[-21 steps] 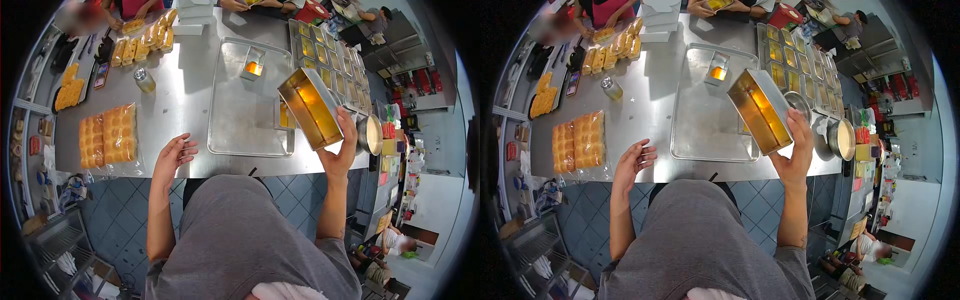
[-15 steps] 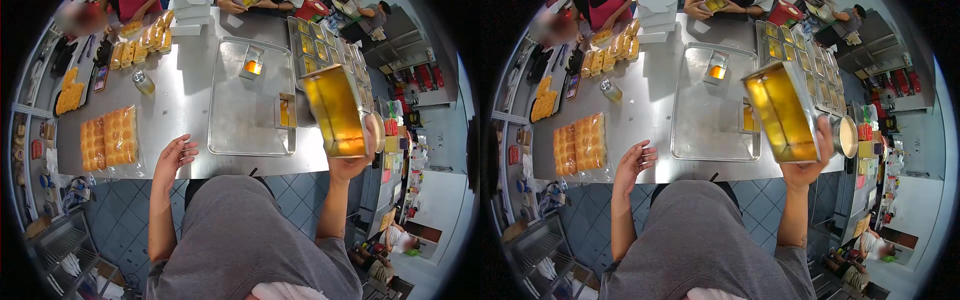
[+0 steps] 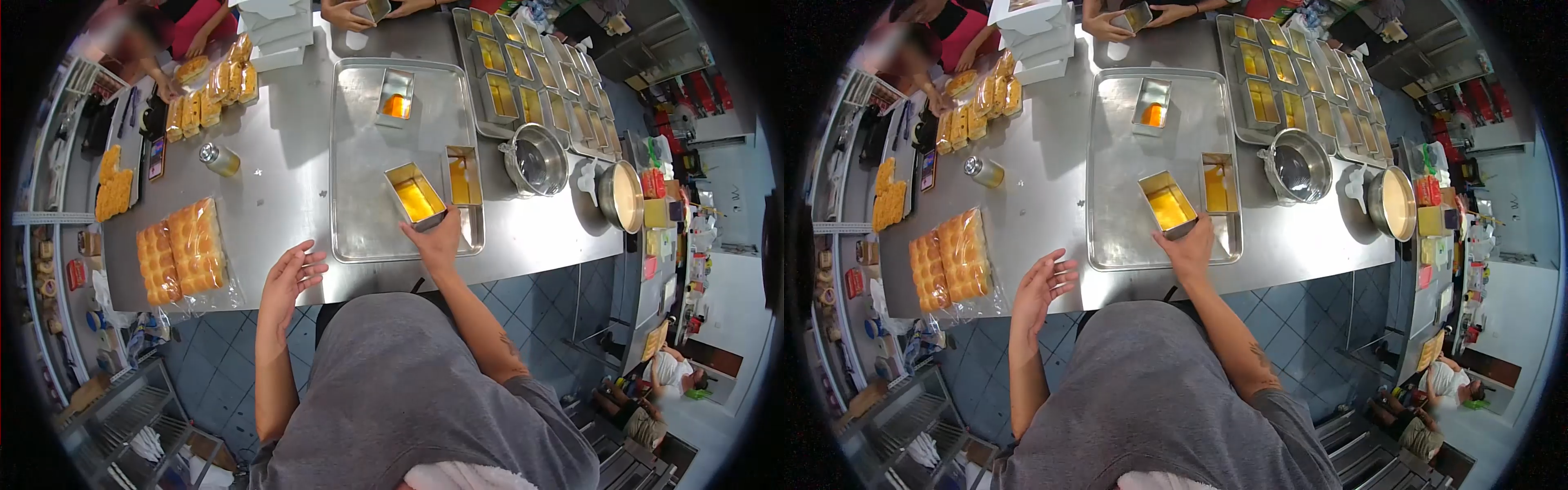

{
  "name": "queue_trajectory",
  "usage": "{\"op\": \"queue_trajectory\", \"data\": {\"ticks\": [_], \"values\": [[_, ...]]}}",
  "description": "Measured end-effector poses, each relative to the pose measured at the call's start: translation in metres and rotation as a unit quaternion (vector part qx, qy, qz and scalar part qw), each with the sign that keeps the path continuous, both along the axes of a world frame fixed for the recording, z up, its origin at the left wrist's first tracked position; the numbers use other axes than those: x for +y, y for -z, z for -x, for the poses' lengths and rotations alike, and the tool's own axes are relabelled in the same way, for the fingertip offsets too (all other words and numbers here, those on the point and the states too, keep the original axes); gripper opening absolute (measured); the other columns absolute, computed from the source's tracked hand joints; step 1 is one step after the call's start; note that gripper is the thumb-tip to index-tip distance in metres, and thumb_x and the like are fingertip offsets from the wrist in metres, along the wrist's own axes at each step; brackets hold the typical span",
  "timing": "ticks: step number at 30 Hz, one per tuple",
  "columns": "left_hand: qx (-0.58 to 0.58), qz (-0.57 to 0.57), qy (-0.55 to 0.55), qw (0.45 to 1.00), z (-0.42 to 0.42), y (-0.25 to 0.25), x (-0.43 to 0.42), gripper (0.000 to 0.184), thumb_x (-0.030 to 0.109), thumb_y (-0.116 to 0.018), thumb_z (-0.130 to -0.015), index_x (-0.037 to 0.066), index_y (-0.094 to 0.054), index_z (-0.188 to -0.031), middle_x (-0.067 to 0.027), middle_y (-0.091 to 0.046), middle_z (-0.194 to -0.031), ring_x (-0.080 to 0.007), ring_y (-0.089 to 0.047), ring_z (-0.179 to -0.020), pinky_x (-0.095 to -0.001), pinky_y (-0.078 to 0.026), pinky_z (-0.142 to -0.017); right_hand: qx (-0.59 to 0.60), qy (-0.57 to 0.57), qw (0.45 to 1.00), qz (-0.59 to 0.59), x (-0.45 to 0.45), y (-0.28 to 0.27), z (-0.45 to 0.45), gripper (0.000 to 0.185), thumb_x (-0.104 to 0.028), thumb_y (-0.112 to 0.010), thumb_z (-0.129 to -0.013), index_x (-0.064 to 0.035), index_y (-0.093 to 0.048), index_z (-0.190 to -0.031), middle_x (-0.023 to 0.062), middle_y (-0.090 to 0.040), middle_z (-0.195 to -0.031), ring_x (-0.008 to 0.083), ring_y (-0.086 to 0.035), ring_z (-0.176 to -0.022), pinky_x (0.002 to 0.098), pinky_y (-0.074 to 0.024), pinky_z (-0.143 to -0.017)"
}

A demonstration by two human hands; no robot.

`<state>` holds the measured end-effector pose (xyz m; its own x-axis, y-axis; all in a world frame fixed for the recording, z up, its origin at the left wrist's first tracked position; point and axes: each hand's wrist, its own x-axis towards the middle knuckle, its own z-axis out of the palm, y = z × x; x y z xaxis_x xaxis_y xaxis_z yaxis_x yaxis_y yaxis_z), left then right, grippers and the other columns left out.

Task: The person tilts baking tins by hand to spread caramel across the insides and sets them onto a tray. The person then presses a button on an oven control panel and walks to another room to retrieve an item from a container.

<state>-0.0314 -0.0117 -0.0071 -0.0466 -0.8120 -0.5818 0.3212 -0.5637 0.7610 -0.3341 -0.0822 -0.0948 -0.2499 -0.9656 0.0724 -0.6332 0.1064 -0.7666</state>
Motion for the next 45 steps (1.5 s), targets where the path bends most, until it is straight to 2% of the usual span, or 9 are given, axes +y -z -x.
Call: {"op": "queue_trajectory", "data": {"ticks": [6, 11, 14, 17, 19, 25, 39, 41, 45], "values": [[-0.023, -0.022, 0.022, 0.999, 0.022, -0.006, -0.024, 0.047, 0.034, -0.050, -0.107, 0.000, -0.053, -0.139, -0.0145, -0.067, -0.122, -0.0197, -0.067, -0.105, -0.0330, -0.054, -0.090, 0.154, 0.005, 0.983, 0.101, -0.011, -0.009, 0.011, 0.097, -0.045, -0.096, -0.059, 0.0007, -0.046, -0.130, 0.0178, -0.057, -0.115, 0.0338, -0.056, -0.104, 0.0437, -0.0457, -0.093], [-0.049, -0.026, 0.046, 0.997, 0.039, 0.019, -0.082, 0.044, 0.032, -0.051, -0.106, 0.001, -0.054, -0.137, -0.0134, -0.068, -0.120, -0.0186, -0.067, -0.104, -0.0332, -0.054, -0.089, 0.091, -0.017, 0.995, 0.030, 0.010, -0.009, 0.036, 0.092, -0.040, -0.094, -0.064, 0.0010, -0.045, -0.130, 0.0147, -0.057, -0.114, 0.0293, -0.057, -0.098, 0.0414, -0.0478, -0.086], [-0.203, 0.065, 0.099, 0.972, 0.053, 0.051, -0.159, 0.040, 0.031, -0.054, -0.105, 0.004, -0.058, -0.135, -0.0086, -0.071, -0.114, -0.0163, -0.068, -0.096, -0.0314, -0.054, -0.083, -0.081, -0.061, 0.993, -0.055, 0.019, -0.011, 0.048, 0.062, -0.032, -0.088, -0.076, -0.0015, -0.055, -0.119, 0.0112, -0.061, -0.103, 0.0259, -0.059, -0.085, 0.0382, -0.0495, -0.076], [-0.311, 0.135, 0.115, 0.934, 0.073, 0.088, -0.258, 0.036, 0.031, -0.057, -0.102, 0.003, -0.067, -0.123, -0.0042, -0.074, -0.101, -0.0141, -0.068, -0.081, -0.0293, -0.053, -0.072, -0.053, -0.180, 0.978, -0.089, 0.024, 0.007, 0.077, 0.039, -0.026, -0.082, -0.084, -0.0028, -0.060, -0.107, 0.0100, -0.061, -0.093, 0.0255, -0.059, -0.078, 0.0366, -0.0489, -0.070], [-0.399, 0.178, 0.125, 0.891, 0.091, 0.097, -0.312, 0.032, 0.030, -0.063, -0.096, 0.001, -0.073, -0.106, -0.0121, -0.075, -0.086, -0.0210, -0.072, -0.078, -0.0323, -0.055, -0.071, -0.036, -0.232, 0.966, -0.110, 0.025, 0.009, 0.092, 0.028, -0.023, -0.078, -0.088, -0.0034, -0.063, -0.101, 0.0094, -0.061, -0.088, 0.0253, -0.059, -0.075, 0.0358, -0.0485, -0.067], [-0.601, 0.178, 0.209, 0.750, 0.120, 0.129, -0.393, 0.029, 0.027, -0.067, -0.086, 0.001, -0.076, -0.093, -0.0244, -0.072, -0.097, -0.0409, -0.070, -0.092, -0.0439, -0.056, -0.084, -0.058, -0.164, 0.980, -0.099, 0.039, -0.020, 0.128, 0.020, -0.023, -0.068, -0.096, -0.0035, -0.067, -0.095, 0.0121, -0.063, -0.085, 0.0289, -0.062, -0.075, 0.0368, -0.0492, -0.068], [-0.518, 0.181, 0.089, 0.831, 0.076, 0.084, -0.315, 0.026, 0.025, -0.073, -0.084, -0.001, -0.076, -0.086, -0.0184, -0.071, -0.072, -0.0307, -0.072, -0.067, -0.0379, -0.056, -0.067, -0.109, -0.173, 0.977, -0.059, -0.001, -0.047, 0.087, 0.025, -0.021, -0.073, -0.093, -0.0052, -0.065, -0.110, 0.0074, -0.068, -0.096, 0.0196, -0.062, -0.080, 0.0305, -0.0483, -0.072], [-0.500, 0.205, 0.060, 0.839, 0.076, 0.065, -0.278, 0.026, 0.024, -0.073, -0.085, -0.002, -0.075, -0.087, -0.0167, -0.071, -0.070, -0.0270, -0.071, -0.063, -0.0358, -0.055, -0.064, -0.086, -0.229, 0.970, 0.009, -0.018, -0.057, 0.059, 0.045, -0.025, -0.076, -0.090, -0.0012, -0.058, -0.124, 0.0155, -0.064, -0.118, 0.0315, -0.064, -0.100, 0.0394, -0.0510, -0.087], [-0.334, 0.183, 0.028, 0.924, 0.094, 0.025, -0.193, 0.025, 0.020, -0.072, -0.093, -0.005, -0.074, -0.091, -0.0053, -0.070, -0.070, -0.0099, -0.065, -0.060, -0.0267, -0.054, -0.056, -0.026, -0.211, 0.973, 0.084, -0.038, -0.077, 0.005, 0.072, -0.021, -0.083, -0.082, -0.0044, -0.045, -0.141, 0.0148, -0.054, -0.138, 0.0312, -0.056, -0.123, 0.0398, -0.0453, -0.102]]}}
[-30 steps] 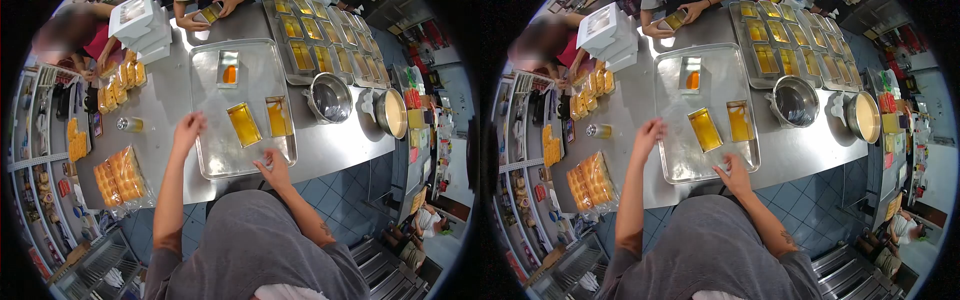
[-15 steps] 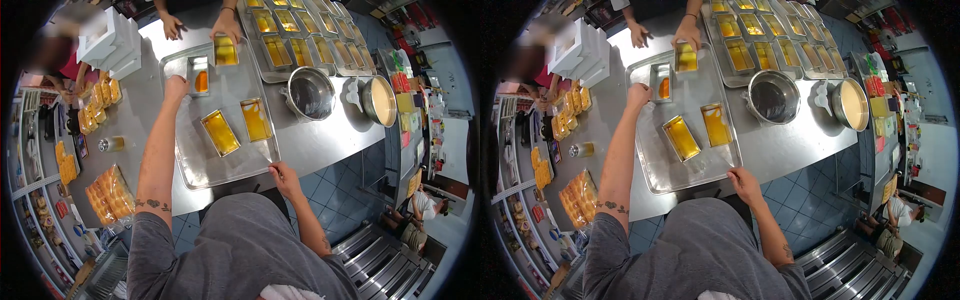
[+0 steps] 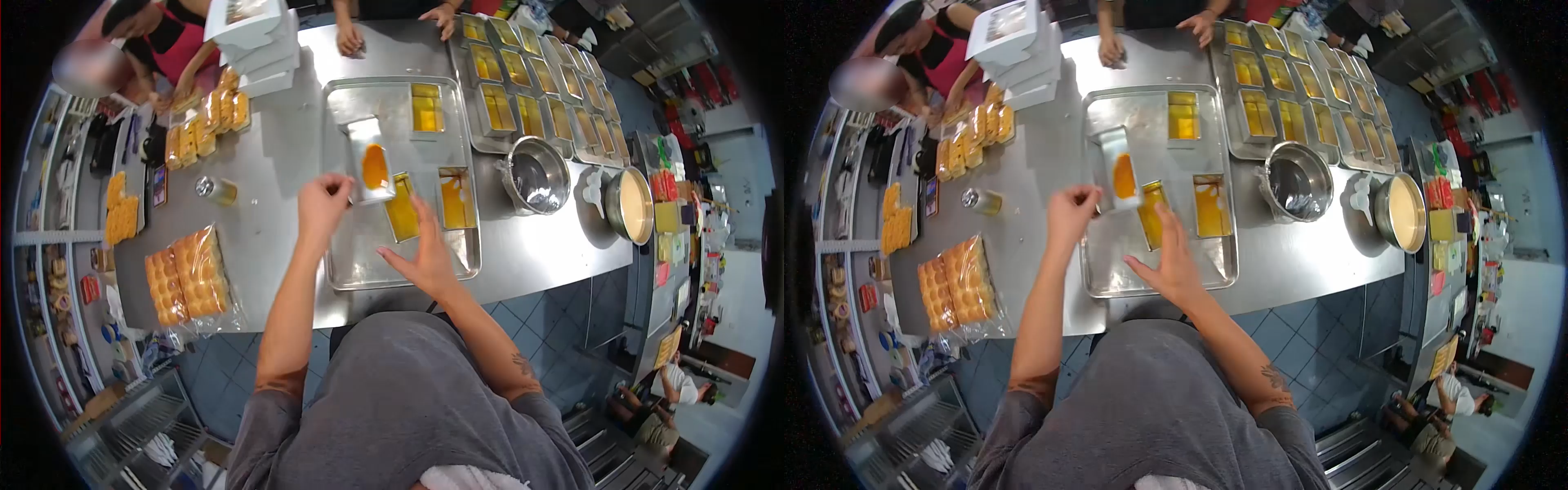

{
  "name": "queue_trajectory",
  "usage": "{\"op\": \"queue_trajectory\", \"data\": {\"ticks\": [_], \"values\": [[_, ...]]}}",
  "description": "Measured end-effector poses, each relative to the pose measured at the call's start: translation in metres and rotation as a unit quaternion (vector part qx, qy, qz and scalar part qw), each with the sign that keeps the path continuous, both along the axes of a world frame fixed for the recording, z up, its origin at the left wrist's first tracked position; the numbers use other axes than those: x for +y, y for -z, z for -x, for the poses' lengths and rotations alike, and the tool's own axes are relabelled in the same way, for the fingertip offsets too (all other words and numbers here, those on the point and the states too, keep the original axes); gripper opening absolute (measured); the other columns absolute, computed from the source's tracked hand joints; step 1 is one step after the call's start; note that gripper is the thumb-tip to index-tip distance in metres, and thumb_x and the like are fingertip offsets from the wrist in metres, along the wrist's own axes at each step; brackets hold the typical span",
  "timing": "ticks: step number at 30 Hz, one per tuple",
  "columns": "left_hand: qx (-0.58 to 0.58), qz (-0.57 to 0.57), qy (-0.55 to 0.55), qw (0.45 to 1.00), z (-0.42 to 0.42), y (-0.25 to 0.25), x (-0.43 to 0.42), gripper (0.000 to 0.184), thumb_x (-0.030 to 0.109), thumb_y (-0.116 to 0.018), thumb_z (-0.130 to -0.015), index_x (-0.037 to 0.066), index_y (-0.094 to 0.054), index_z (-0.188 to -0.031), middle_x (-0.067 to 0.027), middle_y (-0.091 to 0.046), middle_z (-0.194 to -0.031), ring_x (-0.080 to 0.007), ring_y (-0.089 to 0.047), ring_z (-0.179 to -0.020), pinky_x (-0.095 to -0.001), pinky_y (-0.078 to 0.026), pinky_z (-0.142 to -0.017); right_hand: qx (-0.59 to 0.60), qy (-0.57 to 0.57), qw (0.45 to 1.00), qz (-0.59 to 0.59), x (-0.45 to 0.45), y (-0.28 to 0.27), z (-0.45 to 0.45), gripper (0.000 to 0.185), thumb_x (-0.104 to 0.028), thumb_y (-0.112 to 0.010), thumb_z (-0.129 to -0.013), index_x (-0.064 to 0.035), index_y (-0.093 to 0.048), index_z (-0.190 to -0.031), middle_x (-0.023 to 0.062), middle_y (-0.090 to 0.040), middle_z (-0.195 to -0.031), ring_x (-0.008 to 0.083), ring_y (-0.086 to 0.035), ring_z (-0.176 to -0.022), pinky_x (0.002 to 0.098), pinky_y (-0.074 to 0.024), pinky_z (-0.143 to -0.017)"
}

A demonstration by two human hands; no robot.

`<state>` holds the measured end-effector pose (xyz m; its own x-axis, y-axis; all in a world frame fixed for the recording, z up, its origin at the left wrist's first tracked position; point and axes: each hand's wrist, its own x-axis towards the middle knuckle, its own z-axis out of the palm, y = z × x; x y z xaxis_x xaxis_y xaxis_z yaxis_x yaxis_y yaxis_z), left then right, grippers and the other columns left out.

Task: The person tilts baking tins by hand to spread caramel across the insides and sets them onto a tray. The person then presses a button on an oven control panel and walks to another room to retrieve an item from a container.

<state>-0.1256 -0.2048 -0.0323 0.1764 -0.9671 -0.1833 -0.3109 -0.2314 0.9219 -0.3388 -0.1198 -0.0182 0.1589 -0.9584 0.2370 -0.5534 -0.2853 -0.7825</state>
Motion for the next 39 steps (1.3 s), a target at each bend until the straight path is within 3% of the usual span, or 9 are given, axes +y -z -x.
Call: {"op": "queue_trajectory", "data": {"ticks": [3, 7, 15, 19, 20, 23, 27, 31, 39], "values": [[0.110, -0.035, -0.013, 0.993, 0.012, -0.005, 0.058, 0.023, 0.018, -0.073, -0.093, -0.006, -0.072, -0.091, -0.0040, -0.068, -0.073, -0.0101, -0.065, -0.062, -0.0249, -0.054, -0.057, -0.027, 0.010, 0.998, 0.058, 0.000, -0.009, -0.025, 0.090, -0.018, -0.086, -0.076, -0.0036, -0.035, -0.149, 0.0176, -0.044, -0.151, 0.0362, -0.045, -0.138, 0.0442, -0.0374, -0.113], [0.238, -0.060, -0.070, 0.967, 0.015, -0.001, 0.115, 0.023, 0.018, -0.074, -0.093, -0.004, -0.070, -0.098, -0.0051, -0.069, -0.078, -0.0100, -0.066, -0.068, -0.0246, -0.056, -0.063, 0.016, -0.055, 0.997, 0.047, 0.017, 0.002, -0.021, 0.096, -0.011, -0.086, -0.070, -0.0042, -0.034, -0.150, 0.0182, -0.040, -0.156, 0.0366, -0.043, -0.140, 0.0440, -0.0384, -0.113], [0.350, -0.147, 0.008, 0.925, -0.008, -0.005, 0.158, 0.024, 0.017, -0.073, -0.094, -0.002, -0.069, -0.107, -0.0062, -0.071, -0.087, -0.0127, -0.067, -0.072, -0.0265, -0.056, -0.070, 0.079, -0.178, 0.981, 0.008, 0.021, -0.020, -0.010, 0.095, -0.003, -0.081, -0.064, -0.0085, -0.037, -0.149, 0.0160, -0.043, -0.154, 0.0342, -0.044, -0.141, 0.0417, -0.0377, -0.115], [0.356, -0.124, -0.038, 0.926, -0.030, -0.005, 0.164, 0.029, 0.013, -0.068, -0.096, -0.002, -0.064, -0.121, -0.0067, -0.071, -0.099, -0.0125, -0.067, -0.081, -0.0279, -0.056, -0.075, 0.029, -0.181, 0.983, -0.031, 0.025, -0.037, -0.009, 0.094, -0.003, -0.080, -0.064, -0.0104, -0.038, -0.148, 0.0148, -0.045, -0.152, 0.0331, -0.043, -0.142, 0.0404, -0.0373, -0.116], [0.355, -0.122, -0.037, 0.926, -0.037, -0.002, 0.165, 0.029, 0.013, -0.068, -0.096, -0.002, -0.064, -0.121, -0.0067, -0.071, -0.099, -0.0125, -0.067, -0.081, -0.0279, -0.056, -0.075, 0.028, -0.181, 0.983, -0.029, 0.026, -0.041, -0.008, 0.094, -0.003, -0.080, -0.064, -0.0104, -0.038, -0.148, 0.0148, -0.045, -0.152, 0.0331, -0.043, -0.142, 0.0404, -0.0373, -0.116], [0.166, 0.003, -0.036, 0.986, -0.056, 0.015, 0.164, 0.047, 0.008, -0.069, -0.094, 0.005, -0.054, -0.139, -0.0096, -0.067, -0.116, -0.0144, -0.065, -0.100, -0.0291, -0.056, -0.082, 0.007, -0.196, 0.979, -0.056, 0.030, -0.050, -0.006, 0.095, -0.003, -0.080, -0.063, -0.0104, -0.039, -0.147, 0.0135, -0.045, -0.152, 0.0324, -0.043, -0.142, 0.0404, -0.0372, -0.116], [0.075, 0.042, 0.039, 0.996, -0.063, -0.021, 0.159, 0.067, 0.003, -0.072, -0.088, 0.013, -0.045, -0.149, -0.0123, -0.059, -0.133, -0.0193, -0.059, -0.120, -0.0321, -0.054, -0.091, -0.006, -0.226, 0.973, -0.048, 0.035, -0.056, -0.003, 0.097, -0.001, -0.083, -0.060, -0.0124, -0.040, -0.147, 0.0115, -0.045, -0.153, 0.0327, -0.040, -0.144, 0.0419, -0.0368, -0.116], [0.080, 0.083, 0.085, 0.990, -0.063, -0.032, 0.156, 0.084, -0.004, -0.075, -0.077, 0.014, -0.041, -0.152, -0.0091, -0.051, -0.143, -0.0226, -0.052, -0.128, -0.0362, -0.049, -0.099, 0.008, -0.276, 0.961, -0.009, 0.037, -0.065, 0.002, 0.100, 0.001, -0.085, -0.057, -0.0148, -0.042, -0.146, 0.0093, -0.046, -0.153, 0.0331, -0.037, -0.146, 0.0452, -0.0347, -0.118], [0.004, 0.181, 0.184, 0.966, -0.072, -0.048, 0.146, 0.086, -0.004, -0.078, -0.070, 0.017, -0.047, -0.148, -0.0059, -0.048, -0.149, -0.0255, -0.045, -0.140, -0.0392, -0.041, -0.113, 0.049, -0.338, 0.940, 0.014, 0.030, -0.086, 0.007, 0.102, 0.002, -0.086, -0.053, -0.0166, -0.044, -0.144, 0.0080, -0.048, -0.152, 0.0336, -0.033, -0.148, 0.0492, -0.0317, -0.120]]}}
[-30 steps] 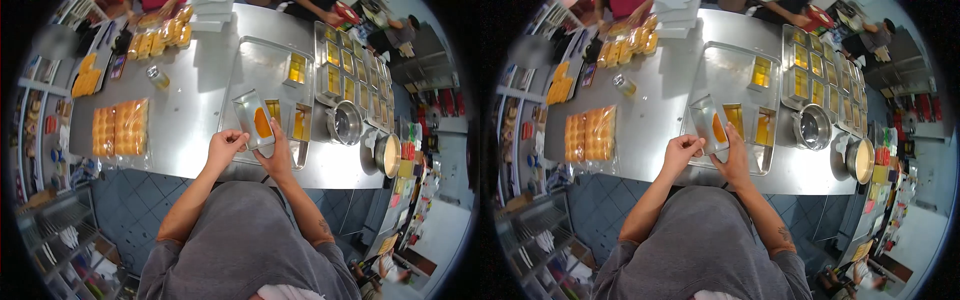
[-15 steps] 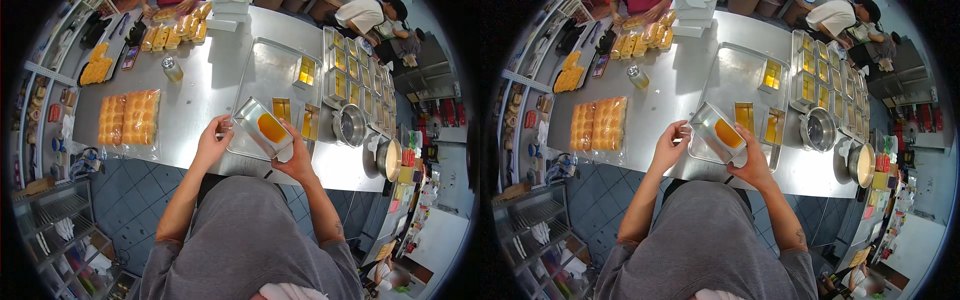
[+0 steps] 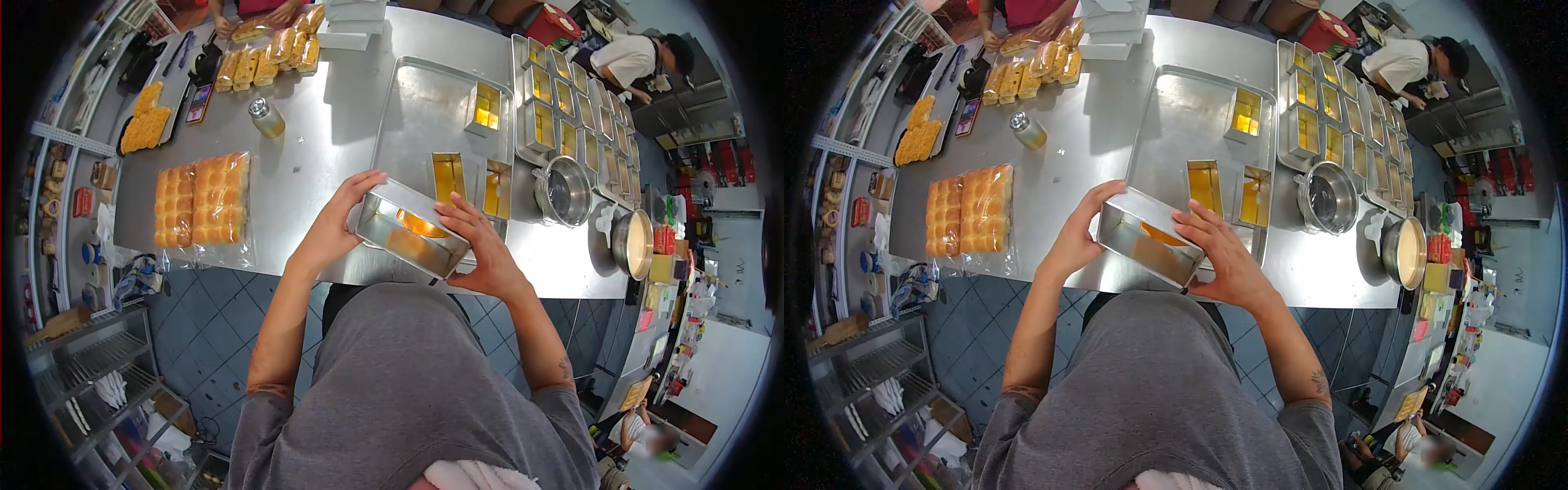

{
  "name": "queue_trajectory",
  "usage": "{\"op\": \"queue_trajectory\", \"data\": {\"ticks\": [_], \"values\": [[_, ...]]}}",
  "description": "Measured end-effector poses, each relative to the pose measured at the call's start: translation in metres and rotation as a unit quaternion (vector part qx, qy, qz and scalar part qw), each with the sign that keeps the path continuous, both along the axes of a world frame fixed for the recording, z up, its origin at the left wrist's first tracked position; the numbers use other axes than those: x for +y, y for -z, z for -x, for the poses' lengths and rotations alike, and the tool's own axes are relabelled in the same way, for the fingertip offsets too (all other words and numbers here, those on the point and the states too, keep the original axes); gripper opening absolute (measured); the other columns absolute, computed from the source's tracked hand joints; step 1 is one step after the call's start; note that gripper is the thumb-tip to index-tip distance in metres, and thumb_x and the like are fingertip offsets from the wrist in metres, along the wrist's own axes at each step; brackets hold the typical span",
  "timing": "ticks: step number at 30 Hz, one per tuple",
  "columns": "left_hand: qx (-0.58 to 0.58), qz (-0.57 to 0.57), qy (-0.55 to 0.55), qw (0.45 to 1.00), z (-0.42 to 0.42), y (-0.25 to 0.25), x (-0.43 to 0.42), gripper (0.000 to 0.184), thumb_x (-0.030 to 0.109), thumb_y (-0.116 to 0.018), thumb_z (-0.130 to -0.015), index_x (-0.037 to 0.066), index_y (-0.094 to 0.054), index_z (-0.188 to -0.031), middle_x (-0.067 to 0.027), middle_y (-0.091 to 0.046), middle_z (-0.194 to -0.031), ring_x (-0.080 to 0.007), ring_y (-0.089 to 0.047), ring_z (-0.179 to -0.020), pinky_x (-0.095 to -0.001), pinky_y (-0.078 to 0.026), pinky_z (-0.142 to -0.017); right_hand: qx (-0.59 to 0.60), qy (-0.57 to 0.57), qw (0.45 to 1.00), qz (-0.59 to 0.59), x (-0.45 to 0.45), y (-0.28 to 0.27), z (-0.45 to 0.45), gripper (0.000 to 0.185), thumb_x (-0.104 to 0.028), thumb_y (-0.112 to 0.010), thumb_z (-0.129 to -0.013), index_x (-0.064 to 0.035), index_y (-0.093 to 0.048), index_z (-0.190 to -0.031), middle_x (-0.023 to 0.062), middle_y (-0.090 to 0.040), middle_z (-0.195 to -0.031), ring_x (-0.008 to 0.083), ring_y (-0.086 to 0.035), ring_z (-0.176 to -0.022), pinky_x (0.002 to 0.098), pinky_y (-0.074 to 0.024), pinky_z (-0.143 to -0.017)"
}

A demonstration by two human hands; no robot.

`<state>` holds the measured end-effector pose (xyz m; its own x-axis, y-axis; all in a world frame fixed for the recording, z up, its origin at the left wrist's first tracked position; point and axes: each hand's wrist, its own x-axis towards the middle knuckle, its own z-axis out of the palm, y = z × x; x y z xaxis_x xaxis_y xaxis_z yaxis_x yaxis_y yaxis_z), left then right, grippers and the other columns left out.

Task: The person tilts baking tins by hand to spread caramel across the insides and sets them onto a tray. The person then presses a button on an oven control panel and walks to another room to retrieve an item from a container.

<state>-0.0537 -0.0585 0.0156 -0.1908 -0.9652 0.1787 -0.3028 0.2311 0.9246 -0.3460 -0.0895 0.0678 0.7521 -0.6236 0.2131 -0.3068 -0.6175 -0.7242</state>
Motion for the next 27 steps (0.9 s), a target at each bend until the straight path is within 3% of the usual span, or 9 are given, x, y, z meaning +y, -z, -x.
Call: {"op": "queue_trajectory", "data": {"ticks": [5, 8, 9, 12, 16, 27], "values": [[-0.004, -0.011, 0.009, 1.000, -0.004, 0.001, 0.005, 0.084, -0.001, -0.081, -0.068, 0.014, -0.050, -0.144, -0.0064, -0.046, -0.151, -0.0268, -0.045, -0.139, -0.0383, -0.040, -0.114, 0.037, -0.014, 0.999, -0.032, -0.003, -0.012, -0.001, 0.100, 0.002, -0.083, -0.056, -0.0152, -0.042, -0.145, 0.0084, -0.047, -0.153, 0.0339, -0.036, -0.147, 0.0464, -0.0317, -0.120], [-0.011, -0.073, 0.032, 0.997, -0.008, 0.009, 0.016, 0.081, 0.006, -0.087, -0.066, 0.007, -0.054, -0.139, -0.0079, -0.053, -0.143, -0.0243, -0.049, -0.134, -0.0370, -0.040, -0.113, 0.002, 0.021, 0.978, -0.208, -0.003, -0.010, 0.001, 0.096, -0.001, -0.080, -0.062, -0.0109, -0.037, -0.147, 0.0102, -0.049, -0.149, 0.0295, -0.042, -0.143, 0.0413, -0.0314, -0.119], [-0.010, -0.078, 0.032, 0.996, -0.009, 0.011, 0.020, 0.081, 0.006, -0.087, -0.066, 0.007, -0.054, -0.139, -0.0079, -0.053, -0.143, -0.0243, -0.049, -0.134, -0.0370, -0.040, -0.113, 0.003, 0.021, 0.977, -0.213, -0.002, -0.004, 0.004, 0.096, -0.001, -0.080, -0.062, -0.0109, -0.037, -0.147, 0.0102, -0.049, -0.149, 0.0295, -0.042, -0.143, 0.0413, -0.0314, -0.119], [0.025, -0.198, 0.032, 0.979, -0.010, 0.016, 0.036, 0.080, 0.021, -0.093, -0.065, 0.002, -0.056, -0.134, -0.0111, -0.061, -0.130, -0.0257, -0.057, -0.124, -0.0364, -0.045, -0.107, -0.047, 0.066, 0.939, -0.334, 0.001, 0.018, 0.010, 0.094, -0.004, -0.077, -0.068, -0.0062, -0.031, -0.150, 0.0110, -0.050, -0.143, 0.0238, -0.046, -0.138, 0.0370, -0.0311, -0.118], [0.073, -0.229, 0.004, 0.971, -0.007, 0.026, 0.050, 0.080, 0.020, -0.095, -0.062, 0.000, -0.059, -0.130, -0.0064, -0.063, -0.122, -0.0175, -0.055, -0.120, -0.0330, -0.039, -0.109, -0.061, 0.054, 0.923, -0.375, 0.004, 0.027, 0.014, 0.096, -0.004, -0.077, -0.069, -0.0041, -0.029, -0.152, 0.0105, -0.050, -0.140, 0.0209, -0.046, -0.137, 0.0363, -0.0317, -0.118], [0.132, -0.265, 0.012, 0.955, 0.001, 0.035, 0.065, 0.075, 0.018, -0.095, -0.062, 0.002, -0.061, -0.127, -0.0053, -0.064, -0.120, -0.0182, -0.057, -0.116, -0.0323, -0.040, -0.106, -0.023, 0.065, 0.920, -0.385, 0.015, 0.015, 0.016, 0.097, -0.003, -0.079, -0.065, -0.0032, -0.034, -0.150, 0.0093, -0.051, -0.139, 0.0214, -0.049, -0.135, 0.0360, -0.0330, -0.117]]}}
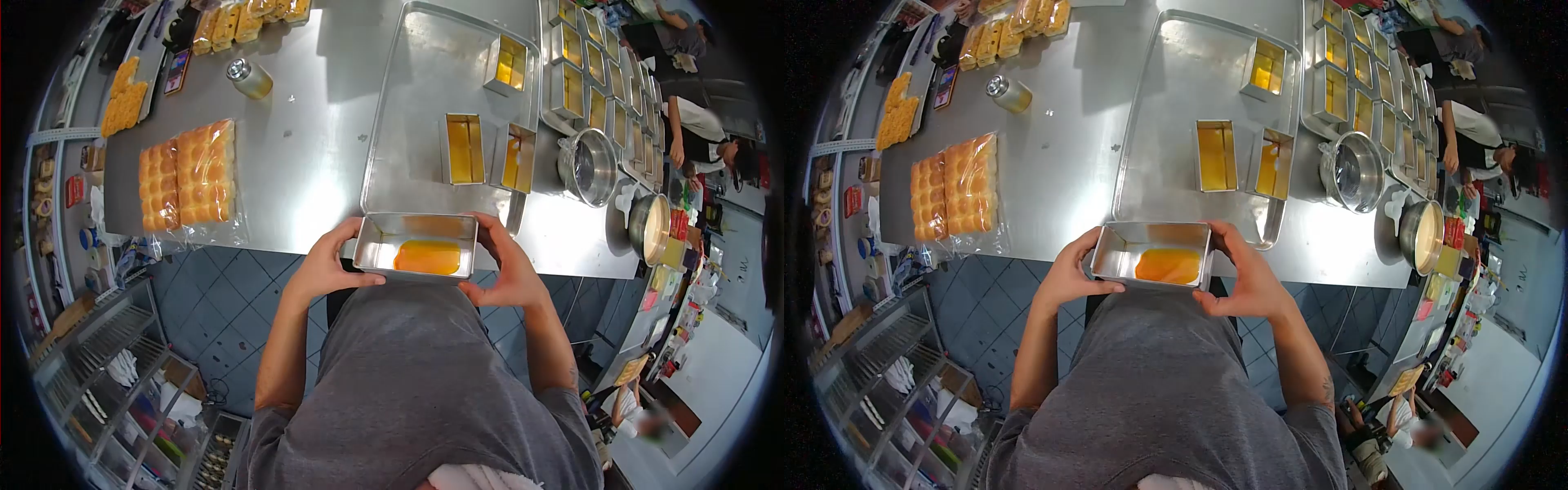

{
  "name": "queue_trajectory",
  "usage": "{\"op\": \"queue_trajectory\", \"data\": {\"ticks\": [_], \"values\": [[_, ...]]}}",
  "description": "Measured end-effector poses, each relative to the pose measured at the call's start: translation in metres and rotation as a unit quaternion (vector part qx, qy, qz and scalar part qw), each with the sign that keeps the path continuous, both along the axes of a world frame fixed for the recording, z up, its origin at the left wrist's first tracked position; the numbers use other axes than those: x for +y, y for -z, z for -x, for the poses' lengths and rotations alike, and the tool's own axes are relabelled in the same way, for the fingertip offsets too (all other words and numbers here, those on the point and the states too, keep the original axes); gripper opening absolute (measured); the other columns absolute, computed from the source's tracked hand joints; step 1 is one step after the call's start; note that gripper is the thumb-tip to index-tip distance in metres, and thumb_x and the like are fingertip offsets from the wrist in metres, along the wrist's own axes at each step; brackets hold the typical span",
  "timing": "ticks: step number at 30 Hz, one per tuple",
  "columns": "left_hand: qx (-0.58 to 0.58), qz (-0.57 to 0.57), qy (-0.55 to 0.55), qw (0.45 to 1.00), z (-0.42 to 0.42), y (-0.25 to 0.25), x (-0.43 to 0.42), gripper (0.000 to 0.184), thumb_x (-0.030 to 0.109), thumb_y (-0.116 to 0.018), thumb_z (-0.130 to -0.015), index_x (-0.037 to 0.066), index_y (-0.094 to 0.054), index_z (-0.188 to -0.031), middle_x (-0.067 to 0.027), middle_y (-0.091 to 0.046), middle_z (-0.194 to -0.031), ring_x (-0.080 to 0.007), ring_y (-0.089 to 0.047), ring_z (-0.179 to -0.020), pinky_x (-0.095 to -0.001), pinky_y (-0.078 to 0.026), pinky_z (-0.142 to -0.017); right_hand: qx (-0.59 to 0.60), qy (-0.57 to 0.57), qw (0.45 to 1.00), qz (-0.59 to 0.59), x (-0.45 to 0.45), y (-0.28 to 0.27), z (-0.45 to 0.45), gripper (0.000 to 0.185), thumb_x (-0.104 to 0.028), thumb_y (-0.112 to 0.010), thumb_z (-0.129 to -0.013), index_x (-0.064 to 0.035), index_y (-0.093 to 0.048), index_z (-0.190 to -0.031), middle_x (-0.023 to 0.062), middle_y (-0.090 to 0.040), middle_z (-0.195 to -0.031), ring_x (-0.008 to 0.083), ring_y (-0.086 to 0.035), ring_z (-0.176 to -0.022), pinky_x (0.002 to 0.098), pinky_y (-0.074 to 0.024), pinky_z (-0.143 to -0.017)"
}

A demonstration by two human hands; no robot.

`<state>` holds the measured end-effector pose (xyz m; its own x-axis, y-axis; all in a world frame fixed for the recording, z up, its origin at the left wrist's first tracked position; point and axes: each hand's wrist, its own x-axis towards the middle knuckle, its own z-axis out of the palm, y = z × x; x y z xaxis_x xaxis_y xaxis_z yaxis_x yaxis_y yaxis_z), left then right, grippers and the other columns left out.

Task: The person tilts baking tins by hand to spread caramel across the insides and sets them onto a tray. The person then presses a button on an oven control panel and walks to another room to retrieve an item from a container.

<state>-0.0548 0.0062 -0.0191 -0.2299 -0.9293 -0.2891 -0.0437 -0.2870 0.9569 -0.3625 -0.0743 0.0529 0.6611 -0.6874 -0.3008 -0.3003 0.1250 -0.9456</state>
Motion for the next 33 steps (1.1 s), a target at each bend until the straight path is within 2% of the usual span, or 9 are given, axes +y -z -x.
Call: {"op": "queue_trajectory", "data": {"ticks": [14, 18, 22, 25, 27, 29, 31, 33], "values": [[-0.023, -0.018, 0.003, 1.000, 0.004, -0.009, 0.018, 0.077, 0.021, -0.096, -0.059, 0.002, -0.062, -0.125, -0.0068, -0.063, -0.121, -0.0193, -0.057, -0.117, -0.0326, -0.041, -0.106, -0.035, 0.028, 0.997, -0.065, 0.015, 0.014, 0.016, 0.096, -0.008, -0.080, -0.066, -0.0021, -0.034, -0.150, 0.0100, -0.052, -0.140, 0.0220, -0.048, -0.136, 0.0361, -0.0331, -0.117], [-0.040, -0.027, 0.013, 0.999, 0.003, -0.010, 0.023, 0.084, 0.017, -0.095, -0.059, 0.001, -0.059, -0.133, -0.0068, -0.063, -0.128, -0.0190, -0.055, -0.124, -0.0333, -0.035, -0.112, -0.041, 0.027, 0.997, -0.058, 0.018, 0.012, 0.018, 0.096, -0.009, -0.080, -0.067, -0.0018, -0.033, -0.151, 0.0104, -0.052, -0.140, 0.0218, -0.048, -0.136, 0.0372, -0.0332, -0.117], [-0.027, 0.000, 0.031, 0.999, 0.009, -0.016, 0.018, 0.085, 0.018, -0.095, -0.059, 0.000, -0.059, -0.134, -0.0082, -0.063, -0.129, -0.0198, -0.055, -0.125, -0.0339, -0.037, -0.110, -0.049, 0.040, 0.997, -0.033, 0.020, 0.007, 0.021, 0.095, -0.009, -0.079, -0.068, -0.0017, -0.033, -0.152, 0.0108, -0.051, -0.142, 0.0225, -0.047, -0.137, 0.0381, -0.0337, -0.117], [-0.067, -0.002, 0.024, 0.997, 0.016, -0.027, 0.010, 0.088, 0.023, -0.097, -0.060, -0.002, -0.058, -0.135, -0.0099, -0.064, -0.128, -0.0205, -0.057, -0.123, -0.0357, -0.041, -0.108, -0.077, 0.045, 0.996, 0.001, 0.023, 0.011, 0.028, 0.093, -0.010, -0.079, -0.071, -0.0018, -0.034, -0.152, 0.0110, -0.052, -0.141, 0.0241, -0.048, -0.136, 0.0385, -0.0351, -0.116], [-0.080, 0.006, 0.061, 0.995, 0.014, -0.018, 0.005, 0.089, 0.028, -0.097, -0.063, -0.003, -0.056, -0.136, -0.0119, -0.064, -0.128, -0.0216, -0.058, -0.122, -0.0374, -0.044, -0.106, -0.044, 0.053, 0.997, 0.018, 0.025, 0.014, 0.034, 0.090, -0.015, -0.080, -0.076, -0.0008, -0.035, -0.152, 0.0136, -0.055, -0.138, 0.0256, -0.052, -0.132, 0.0382, -0.0391, -0.112], [-0.021, -0.019, 0.029, 0.999, 0.021, -0.011, 0.003, 0.079, 0.029, -0.094, -0.067, -0.002, -0.059, -0.130, -0.0081, -0.067, -0.118, -0.0205, -0.062, -0.111, -0.0368, -0.048, -0.099, -0.036, 0.071, 0.996, 0.033, 0.028, 0.012, 0.041, 0.089, -0.022, -0.081, -0.079, 0.0007, -0.034, -0.152, 0.0164, -0.058, -0.133, 0.0253, -0.055, -0.127, 0.0379, -0.0427, -0.109], [-0.030, -0.054, 0.040, 0.997, 0.020, -0.009, -0.002, 0.087, 0.035, -0.094, -0.070, -0.005, -0.052, -0.135, -0.0131, -0.064, -0.120, -0.0226, -0.060, -0.115, -0.0378, -0.045, -0.103, -0.031, 0.120, 0.991, 0.048, 0.037, 0.009, 0.047, 0.086, -0.025, -0.079, -0.082, 0.0017, -0.035, -0.151, 0.0182, -0.059, -0.130, 0.0245, -0.058, -0.121, 0.0372, -0.0451, -0.106], [-0.123, -0.014, -0.032, 0.992, -0.015, 0.065, 0.015, 0.093, 0.036, -0.092, -0.073, -0.008, -0.043, -0.140, -0.0178, -0.057, -0.130, -0.0257, -0.055, -0.122, -0.0384, -0.041, -0.108, -0.058, 0.185, 0.981, 0.013, 0.045, 0.006, 0.050, 0.082, -0.026, -0.078, -0.084, 0.0019, -0.036, -0.150, 0.0176, -0.060, -0.129, 0.0241, -0.059, -0.119, 0.0368, -0.0459, -0.105]]}}
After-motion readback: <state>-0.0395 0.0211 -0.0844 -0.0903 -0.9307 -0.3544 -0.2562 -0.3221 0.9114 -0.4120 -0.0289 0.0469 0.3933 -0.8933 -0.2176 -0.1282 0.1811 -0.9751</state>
